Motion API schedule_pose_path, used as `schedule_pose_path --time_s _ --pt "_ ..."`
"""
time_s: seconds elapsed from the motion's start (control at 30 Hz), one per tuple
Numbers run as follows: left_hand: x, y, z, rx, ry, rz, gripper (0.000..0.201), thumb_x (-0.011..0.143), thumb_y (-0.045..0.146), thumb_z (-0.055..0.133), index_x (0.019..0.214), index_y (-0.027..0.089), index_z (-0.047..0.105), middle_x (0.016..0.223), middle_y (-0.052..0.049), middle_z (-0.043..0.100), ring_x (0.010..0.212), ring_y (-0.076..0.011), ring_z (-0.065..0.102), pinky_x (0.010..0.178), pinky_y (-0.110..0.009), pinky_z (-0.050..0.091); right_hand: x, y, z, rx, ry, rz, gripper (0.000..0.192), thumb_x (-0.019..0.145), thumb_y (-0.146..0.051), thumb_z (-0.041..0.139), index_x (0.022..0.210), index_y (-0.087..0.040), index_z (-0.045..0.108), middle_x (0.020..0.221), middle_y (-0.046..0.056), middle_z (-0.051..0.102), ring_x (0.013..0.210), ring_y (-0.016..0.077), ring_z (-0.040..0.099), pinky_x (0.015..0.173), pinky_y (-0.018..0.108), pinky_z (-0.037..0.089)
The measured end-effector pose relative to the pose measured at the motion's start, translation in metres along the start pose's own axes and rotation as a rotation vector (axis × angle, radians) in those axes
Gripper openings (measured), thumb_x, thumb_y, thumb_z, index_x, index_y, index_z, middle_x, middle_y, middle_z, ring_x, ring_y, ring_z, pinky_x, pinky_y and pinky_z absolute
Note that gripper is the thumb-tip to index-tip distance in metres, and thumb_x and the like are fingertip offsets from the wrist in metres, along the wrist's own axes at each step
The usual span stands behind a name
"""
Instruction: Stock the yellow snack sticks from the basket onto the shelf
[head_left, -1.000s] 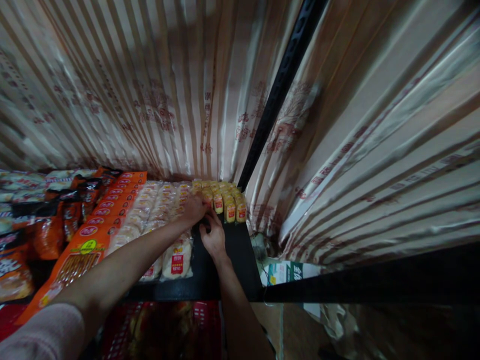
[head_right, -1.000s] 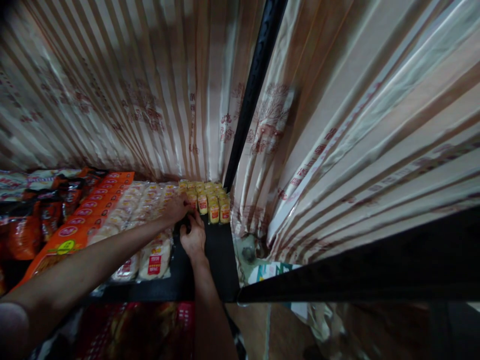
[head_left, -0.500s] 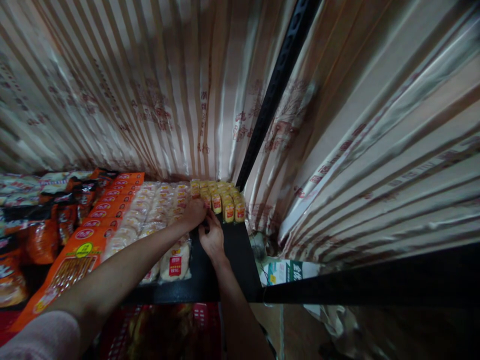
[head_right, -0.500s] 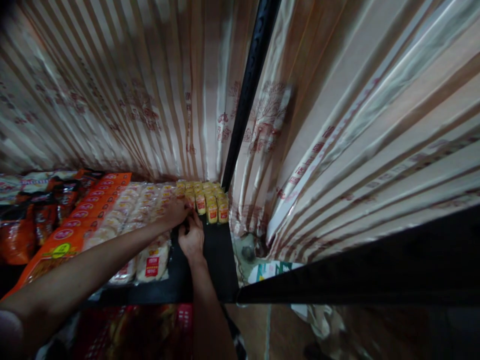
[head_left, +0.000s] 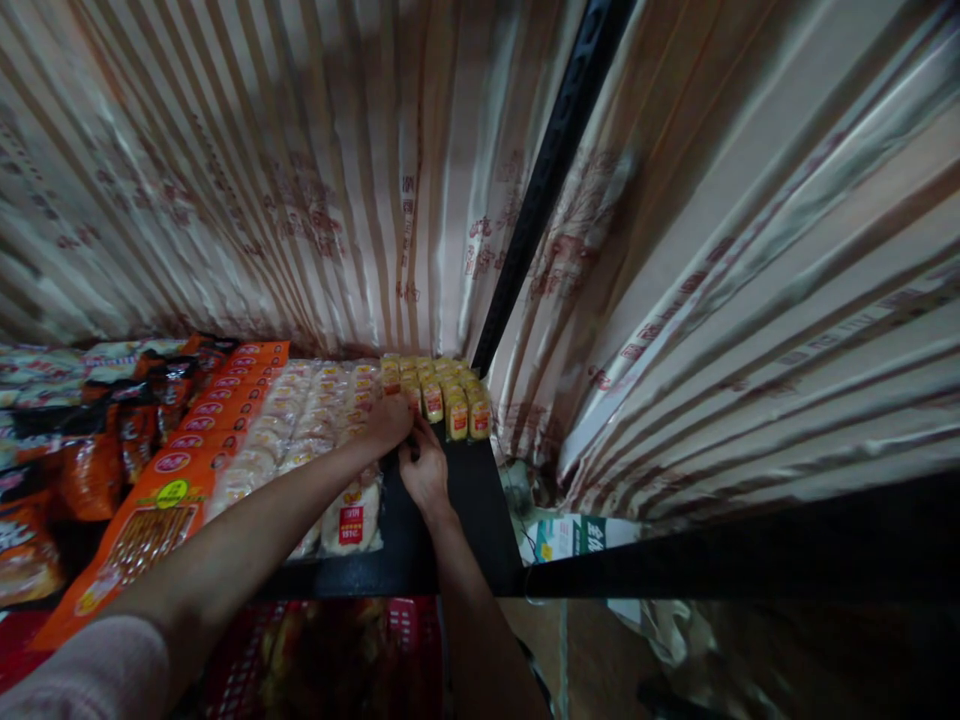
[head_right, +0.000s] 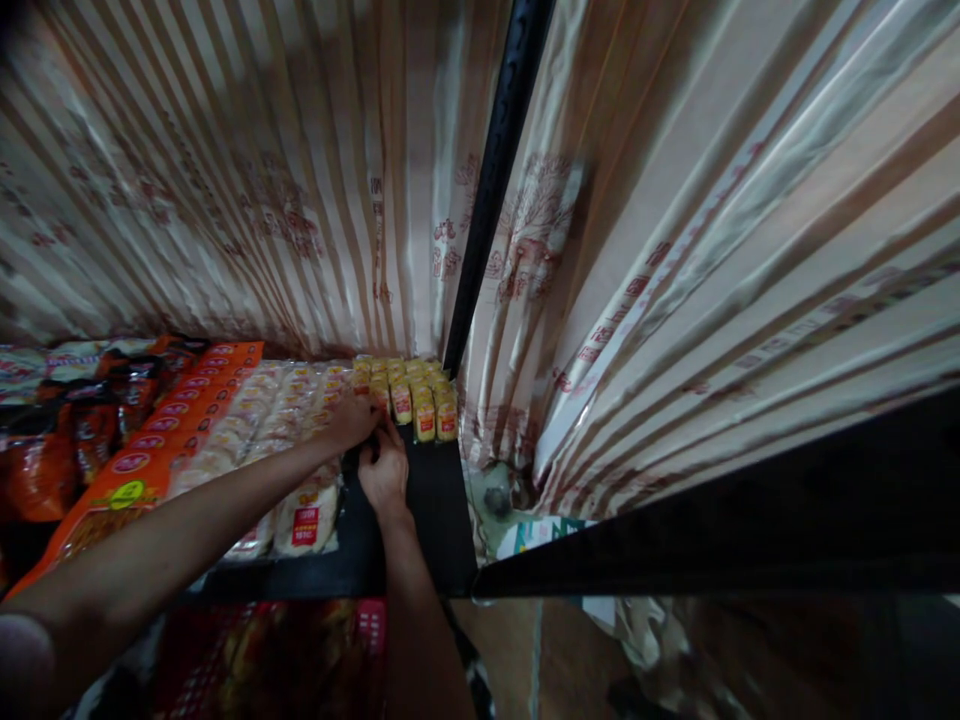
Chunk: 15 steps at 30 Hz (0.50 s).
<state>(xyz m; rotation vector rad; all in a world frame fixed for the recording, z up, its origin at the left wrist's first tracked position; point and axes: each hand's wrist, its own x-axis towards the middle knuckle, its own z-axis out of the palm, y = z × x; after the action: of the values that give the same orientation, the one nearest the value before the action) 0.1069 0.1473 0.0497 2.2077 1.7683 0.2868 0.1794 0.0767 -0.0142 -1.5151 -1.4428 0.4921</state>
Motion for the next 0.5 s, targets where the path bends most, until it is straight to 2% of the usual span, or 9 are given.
schedule_pose_path --time_s 0.13,0.33,0.5 --pt "0.000 0.001 0.002 0.039 -0.022 0.024 0.028 0.085 0.016 0.040 0.090 0.008 0.066 0.093 -0.016 0.068 0.091 -0.0238 0.065 0.081 -0.034 0.048 0.002 -0.001 -0.001 0.010 0.009 0.009 0.036 0.073 -0.010 0.048 0.104 -0.017 0.066 0.129 0.009 0.056 0.116 0.0194 0.054 0.099 0.032 0.044" --pt "-0.012 0.013 -0.007 0.098 -0.080 0.023 0.033 0.088 0.018 0.035 0.099 0.007 0.064 0.097 -0.015 0.069 0.093 -0.0229 0.064 0.085 -0.036 0.048 0.002 -0.003 -0.003 0.006 0.042 0.001 0.040 0.071 -0.006 0.046 0.103 -0.016 0.067 0.123 0.010 0.060 0.114 0.0205 0.056 0.098 0.031 0.043" --pt "-0.029 0.018 -0.008 0.014 -0.092 0.036 0.032 0.087 0.016 0.035 0.099 0.010 0.064 0.100 -0.012 0.068 0.097 -0.0206 0.062 0.088 -0.033 0.047 0.000 -0.004 -0.011 0.001 0.053 -0.001 0.038 0.073 -0.007 0.043 0.100 -0.016 0.069 0.117 0.011 0.063 0.107 0.0198 0.060 0.094 0.030 0.046"
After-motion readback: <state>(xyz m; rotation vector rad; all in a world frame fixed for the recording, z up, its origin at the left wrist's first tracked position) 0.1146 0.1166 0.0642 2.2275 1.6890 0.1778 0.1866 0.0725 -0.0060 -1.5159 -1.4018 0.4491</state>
